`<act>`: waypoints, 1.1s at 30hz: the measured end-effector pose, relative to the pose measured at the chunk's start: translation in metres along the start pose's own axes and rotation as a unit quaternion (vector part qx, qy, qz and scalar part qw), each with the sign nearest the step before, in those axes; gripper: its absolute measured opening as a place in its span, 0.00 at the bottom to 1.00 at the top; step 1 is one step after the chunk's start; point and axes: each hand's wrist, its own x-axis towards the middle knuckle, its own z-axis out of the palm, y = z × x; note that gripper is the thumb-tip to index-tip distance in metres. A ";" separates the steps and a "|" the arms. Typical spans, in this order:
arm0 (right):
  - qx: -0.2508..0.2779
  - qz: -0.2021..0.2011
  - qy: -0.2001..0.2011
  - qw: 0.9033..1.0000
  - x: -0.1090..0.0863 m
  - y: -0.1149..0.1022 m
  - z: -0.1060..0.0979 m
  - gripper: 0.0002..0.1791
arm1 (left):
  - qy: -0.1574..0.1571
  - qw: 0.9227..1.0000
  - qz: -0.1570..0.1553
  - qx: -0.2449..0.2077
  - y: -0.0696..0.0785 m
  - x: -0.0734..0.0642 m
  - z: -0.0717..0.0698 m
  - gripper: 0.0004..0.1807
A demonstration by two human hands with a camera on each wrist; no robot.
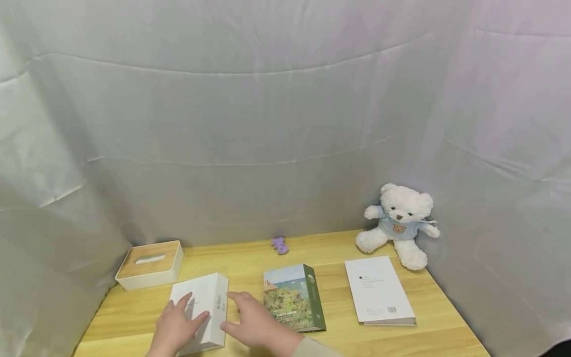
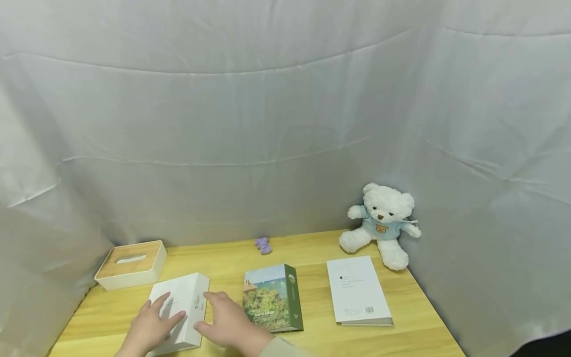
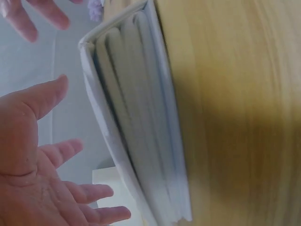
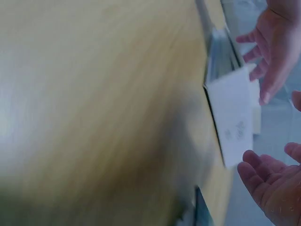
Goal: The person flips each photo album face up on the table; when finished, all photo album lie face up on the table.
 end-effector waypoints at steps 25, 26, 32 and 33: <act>0.079 0.090 -0.019 0.993 0.020 -0.010 0.035 0.34 | -0.022 1.000 -0.003 0.009 -0.002 0.007 0.001 0.43; 0.086 0.083 -0.018 0.993 0.021 -0.009 0.036 0.31 | -0.021 1.000 -0.001 0.010 -0.002 0.007 0.001 0.43; 0.160 0.060 -0.029 0.985 0.022 -0.006 0.041 0.15 | -0.022 1.000 0.001 0.017 -0.001 0.004 0.002 0.43; 0.162 0.060 -0.032 0.984 0.021 -0.006 0.042 0.15 | -0.022 1.000 0.000 0.018 -0.002 0.003 0.002 0.43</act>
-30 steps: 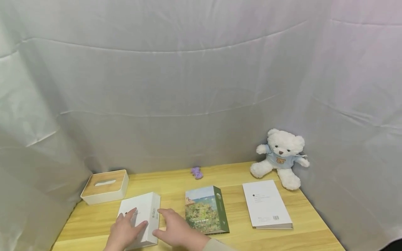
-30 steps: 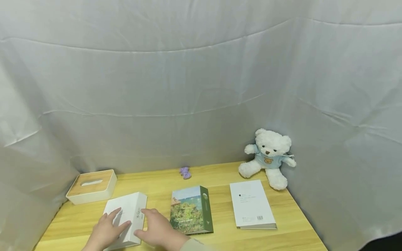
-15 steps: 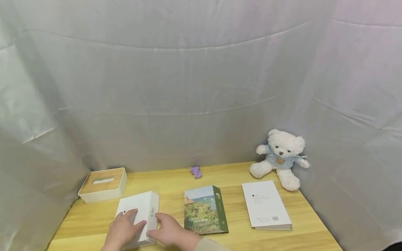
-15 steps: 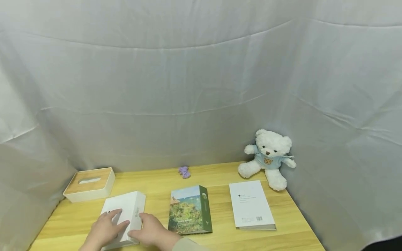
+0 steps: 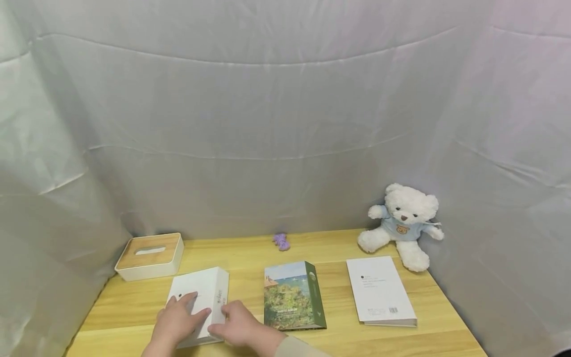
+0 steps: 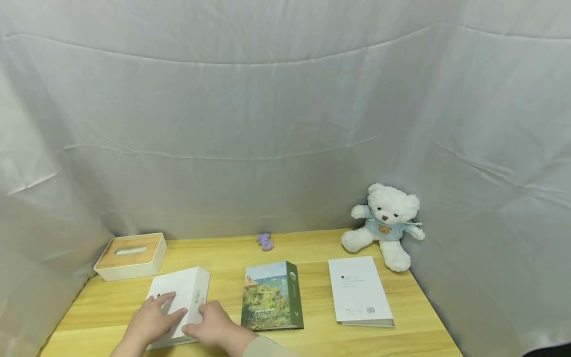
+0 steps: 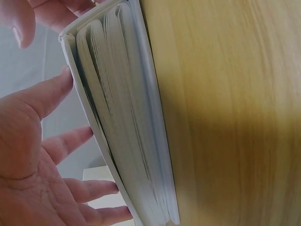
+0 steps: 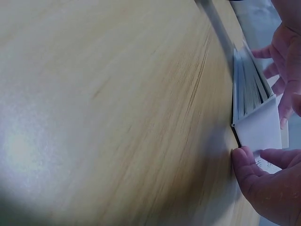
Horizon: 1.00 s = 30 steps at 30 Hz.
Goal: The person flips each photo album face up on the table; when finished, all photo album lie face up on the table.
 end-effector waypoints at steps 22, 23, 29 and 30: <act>-0.050 -0.001 0.013 0.999 -0.002 0.001 0.003 0.24 | 0.002 1.000 0.006 -0.003 0.002 -0.001 -0.001 0.42; -0.048 -0.001 0.012 0.999 -0.002 0.001 0.004 0.23 | 0.002 1.000 0.007 -0.002 0.002 -0.001 -0.001 0.42; -0.045 0.002 0.009 0.999 -0.002 0.004 0.005 0.23 | 0.003 1.000 0.006 -0.002 0.003 -0.001 -0.001 0.41; -0.049 0.004 0.011 0.999 -0.002 0.005 0.006 0.24 | 0.002 1.000 0.004 -0.003 0.003 -0.001 -0.001 0.41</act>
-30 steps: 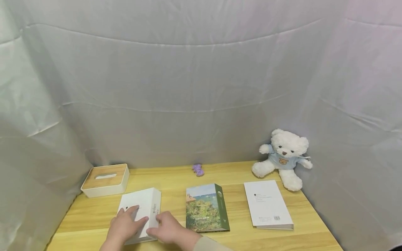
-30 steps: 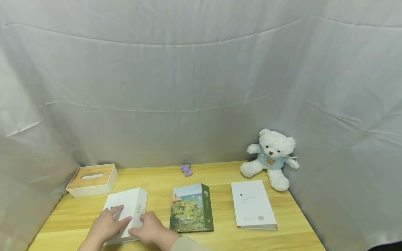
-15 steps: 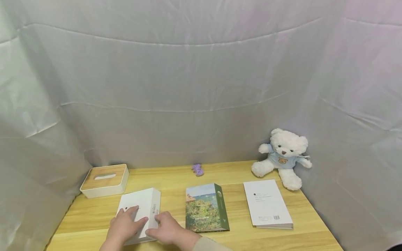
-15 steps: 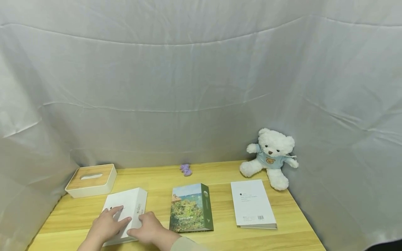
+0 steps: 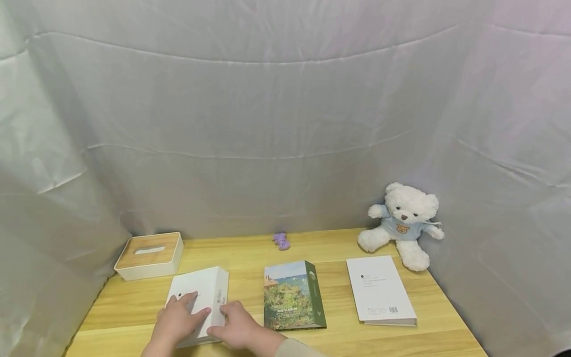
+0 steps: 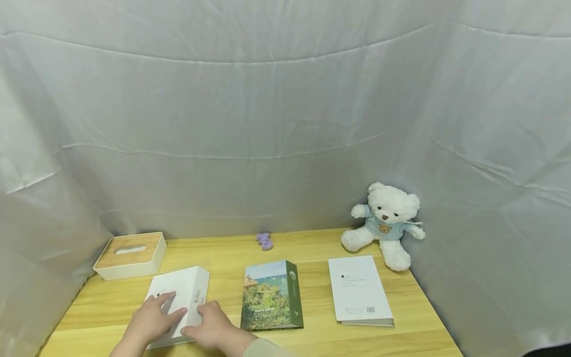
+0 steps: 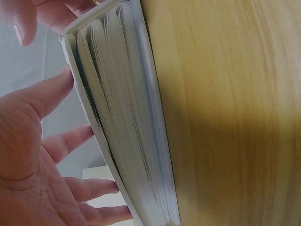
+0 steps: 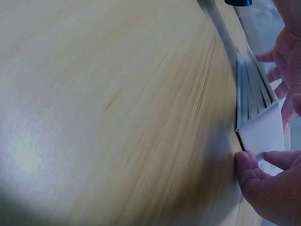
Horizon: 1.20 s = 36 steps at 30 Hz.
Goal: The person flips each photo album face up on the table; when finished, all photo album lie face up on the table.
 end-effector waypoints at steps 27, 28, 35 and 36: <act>0.172 -0.014 0.013 0.985 -0.007 -0.003 -0.006 0.16 | -0.031 0.996 -0.014 -0.084 0.005 0.006 -0.008 0.46; 0.174 -0.018 0.015 0.985 -0.008 -0.004 -0.007 0.17 | -0.032 0.995 -0.015 -0.092 0.005 0.006 -0.009 0.46; 0.208 0.021 0.035 0.977 -0.012 -0.008 -0.008 0.29 | -0.038 0.991 -0.008 -0.129 0.004 0.005 -0.010 0.45; 0.215 0.030 0.033 0.976 -0.014 -0.009 -0.008 0.30 | -0.040 0.991 -0.007 -0.131 0.005 0.004 -0.010 0.45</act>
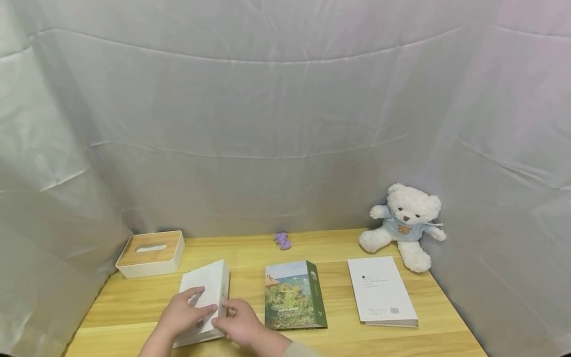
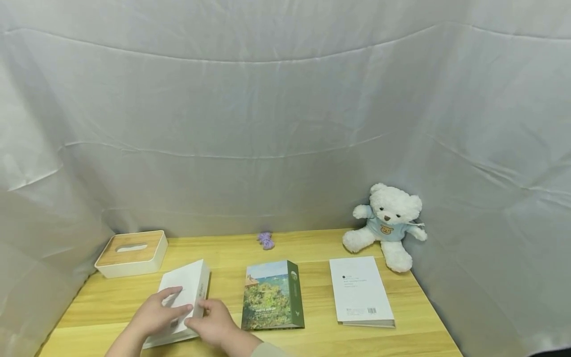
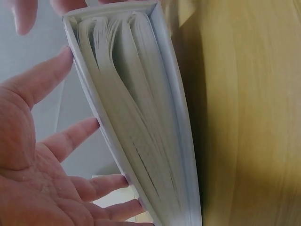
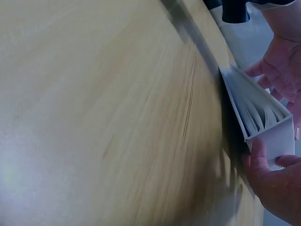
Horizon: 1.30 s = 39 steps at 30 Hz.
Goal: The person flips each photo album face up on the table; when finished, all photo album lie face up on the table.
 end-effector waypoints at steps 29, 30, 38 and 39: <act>0.039 -0.056 0.062 0.996 -0.013 -0.006 -0.022 0.35 | 0.006 0.998 0.027 -0.048 0.030 -0.009 0.012 0.44; 0.038 -0.064 0.065 0.995 -0.013 -0.008 -0.022 0.36 | 0.009 0.998 0.029 -0.051 0.031 -0.009 0.011 0.43; 0.033 -0.078 0.072 0.994 -0.013 -0.020 -0.022 0.47 | 0.025 0.996 0.016 -0.090 0.038 -0.014 0.009 0.42; 0.031 -0.078 0.075 0.994 -0.013 -0.021 -0.022 0.48 | 0.025 0.995 0.016 -0.095 0.038 -0.015 0.009 0.43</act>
